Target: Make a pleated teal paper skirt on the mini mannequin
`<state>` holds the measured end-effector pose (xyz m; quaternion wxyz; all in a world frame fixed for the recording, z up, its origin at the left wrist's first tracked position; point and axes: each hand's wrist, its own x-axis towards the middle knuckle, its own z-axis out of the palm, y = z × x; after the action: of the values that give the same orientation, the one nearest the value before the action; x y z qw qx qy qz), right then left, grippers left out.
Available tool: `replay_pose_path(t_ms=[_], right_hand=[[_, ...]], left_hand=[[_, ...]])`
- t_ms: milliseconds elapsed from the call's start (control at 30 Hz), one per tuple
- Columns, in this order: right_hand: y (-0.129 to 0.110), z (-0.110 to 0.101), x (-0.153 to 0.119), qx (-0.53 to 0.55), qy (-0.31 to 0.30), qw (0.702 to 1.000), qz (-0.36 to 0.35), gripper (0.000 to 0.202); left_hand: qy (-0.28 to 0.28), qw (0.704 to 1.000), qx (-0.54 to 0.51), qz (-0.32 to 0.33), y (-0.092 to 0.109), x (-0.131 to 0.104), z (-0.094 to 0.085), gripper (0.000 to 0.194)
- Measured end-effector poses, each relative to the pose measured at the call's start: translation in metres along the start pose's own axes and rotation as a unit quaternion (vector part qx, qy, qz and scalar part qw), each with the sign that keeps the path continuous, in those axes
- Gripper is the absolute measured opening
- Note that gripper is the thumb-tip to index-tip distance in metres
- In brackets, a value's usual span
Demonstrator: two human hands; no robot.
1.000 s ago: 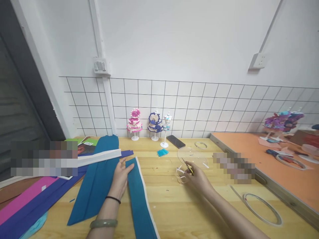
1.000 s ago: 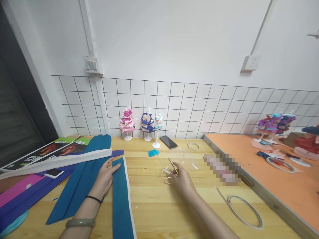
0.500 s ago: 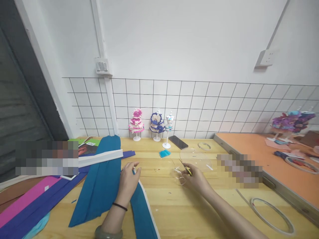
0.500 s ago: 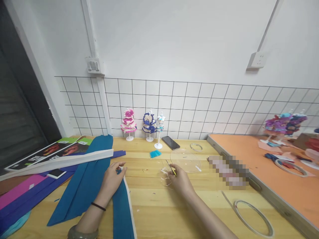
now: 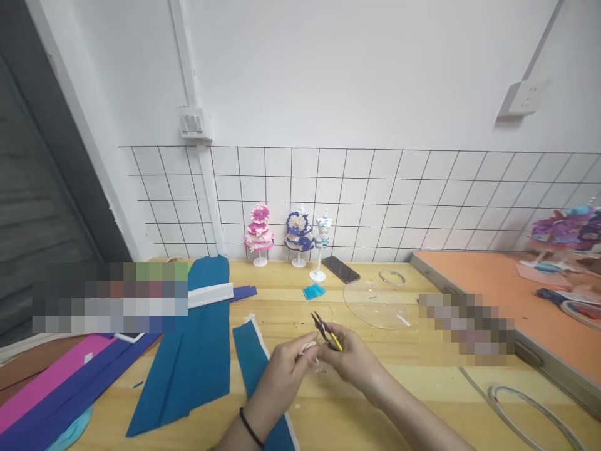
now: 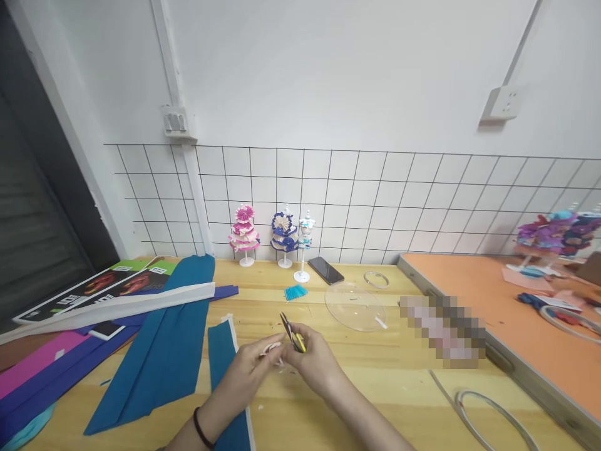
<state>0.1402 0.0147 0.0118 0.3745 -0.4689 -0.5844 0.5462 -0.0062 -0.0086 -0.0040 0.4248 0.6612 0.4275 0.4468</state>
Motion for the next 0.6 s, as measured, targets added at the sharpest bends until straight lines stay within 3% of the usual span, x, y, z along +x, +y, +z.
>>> replay_pose_path(t_ms=[100, 333, 467, 600], right_hand=[[-0.003, -0.001, -0.002, 0.054, -0.010, 0.996, 0.065, 0.037], [0.001, -0.005, -0.008, 0.194, -0.029, 0.977, 0.080, 0.048], [0.011, -0.004, -0.010, 0.159, -0.032, 0.985, 0.061, 0.050], [0.018, -0.003, -0.014, 0.027, -0.109, 0.993, 0.036, 0.034]], left_hand=[[0.039, 0.999, -0.025, -0.008, -0.004, 0.005, -0.003, 0.031], [0.125, 0.986, -0.103, -0.044, -0.020, 0.013, -0.008, 0.031], [0.168, 0.969, -0.171, -0.058, -0.018, 0.014, -0.009, 0.030], [0.203, 0.945, -0.250, -0.062, -0.012, 0.015, -0.009, 0.030]])
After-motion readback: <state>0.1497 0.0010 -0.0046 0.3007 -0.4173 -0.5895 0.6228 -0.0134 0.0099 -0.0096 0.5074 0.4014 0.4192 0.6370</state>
